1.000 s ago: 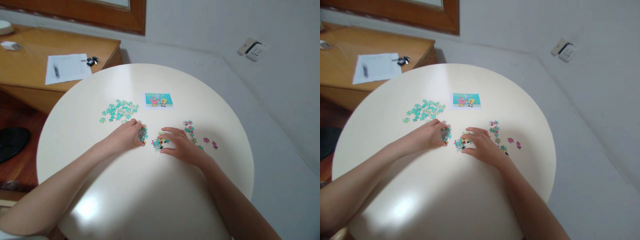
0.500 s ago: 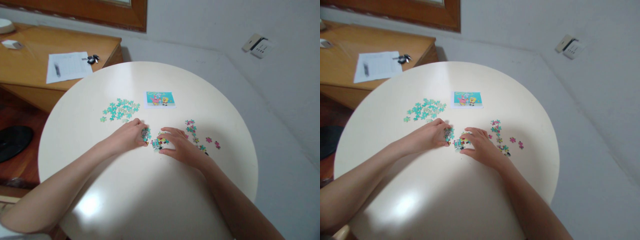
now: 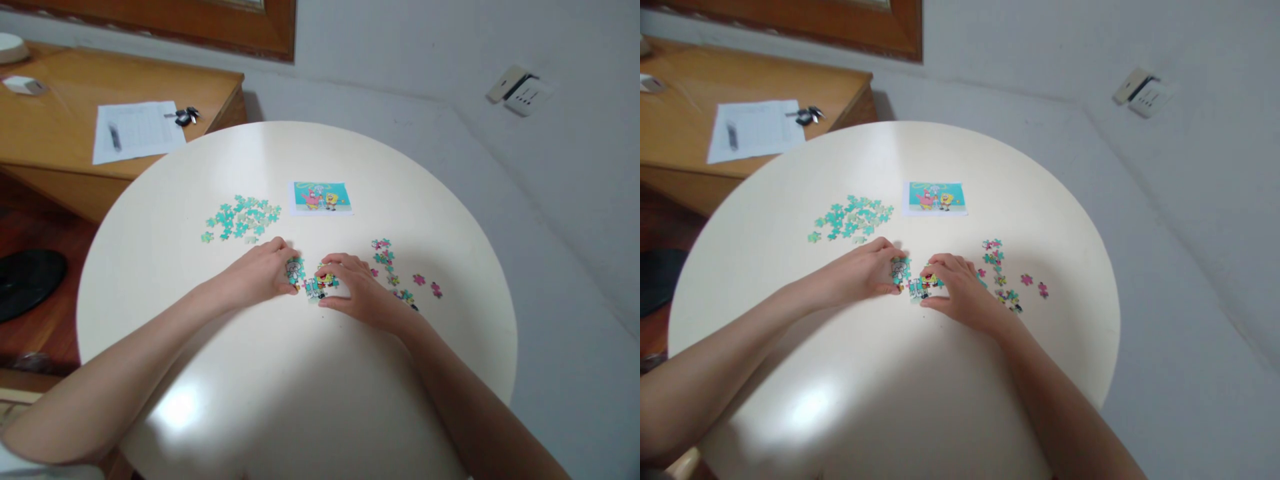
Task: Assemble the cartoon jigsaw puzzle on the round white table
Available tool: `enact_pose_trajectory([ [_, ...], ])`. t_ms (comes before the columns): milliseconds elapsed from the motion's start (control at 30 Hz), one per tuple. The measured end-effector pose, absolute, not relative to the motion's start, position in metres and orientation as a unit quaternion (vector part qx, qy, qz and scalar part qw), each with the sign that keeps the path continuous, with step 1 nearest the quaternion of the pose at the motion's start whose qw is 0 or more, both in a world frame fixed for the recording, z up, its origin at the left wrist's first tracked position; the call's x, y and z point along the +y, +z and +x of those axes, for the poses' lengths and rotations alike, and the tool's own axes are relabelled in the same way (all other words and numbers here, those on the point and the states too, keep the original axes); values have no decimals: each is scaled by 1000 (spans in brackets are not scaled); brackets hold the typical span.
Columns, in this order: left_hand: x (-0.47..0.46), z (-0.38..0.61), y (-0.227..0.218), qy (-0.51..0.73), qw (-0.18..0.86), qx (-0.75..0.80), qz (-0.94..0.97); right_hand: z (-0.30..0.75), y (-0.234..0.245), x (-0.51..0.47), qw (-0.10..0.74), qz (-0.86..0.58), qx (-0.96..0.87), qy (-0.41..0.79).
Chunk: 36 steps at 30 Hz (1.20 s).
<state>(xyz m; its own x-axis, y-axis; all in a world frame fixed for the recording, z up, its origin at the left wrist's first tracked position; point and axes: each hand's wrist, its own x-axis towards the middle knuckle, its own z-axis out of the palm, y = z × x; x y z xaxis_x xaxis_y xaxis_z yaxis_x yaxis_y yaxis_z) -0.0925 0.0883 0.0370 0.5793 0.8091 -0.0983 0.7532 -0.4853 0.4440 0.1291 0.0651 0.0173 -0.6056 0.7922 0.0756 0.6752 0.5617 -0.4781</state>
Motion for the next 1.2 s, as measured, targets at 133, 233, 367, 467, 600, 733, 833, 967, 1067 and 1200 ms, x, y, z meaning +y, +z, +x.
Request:
enact_pose_trajectory([
  [133,89,-93,36,55,230,452,860,128,20,64,127,-426,-871,207],
  [233,89,-93,36,50,234,450,860,127,22,64,121,-429,-869,212],
  [367,90,-93,37,53,236,450,860,127,22,66,114,-431,-867,222],
  [467,90,-92,38,49,239,450,859,127,21,67,116,-429,-866,228],
  [600,90,-92,38,42,238,456,857,127,20,68,118,-423,-867,236],
  [733,90,-93,36,53,233,449,861,127,20,68,123,-421,-867,236],
  [833,90,-94,34,59,234,447,861,128,20,67,128,-419,-868,234],
  [967,91,-94,34,55,239,447,860,129,20,67,127,-413,-872,231],
  [1067,91,-94,34,55,242,449,858,130,22,66,123,-412,-873,231],
  [1200,92,-94,32,61,236,448,860,130,22,66,121,-409,-874,234],
])
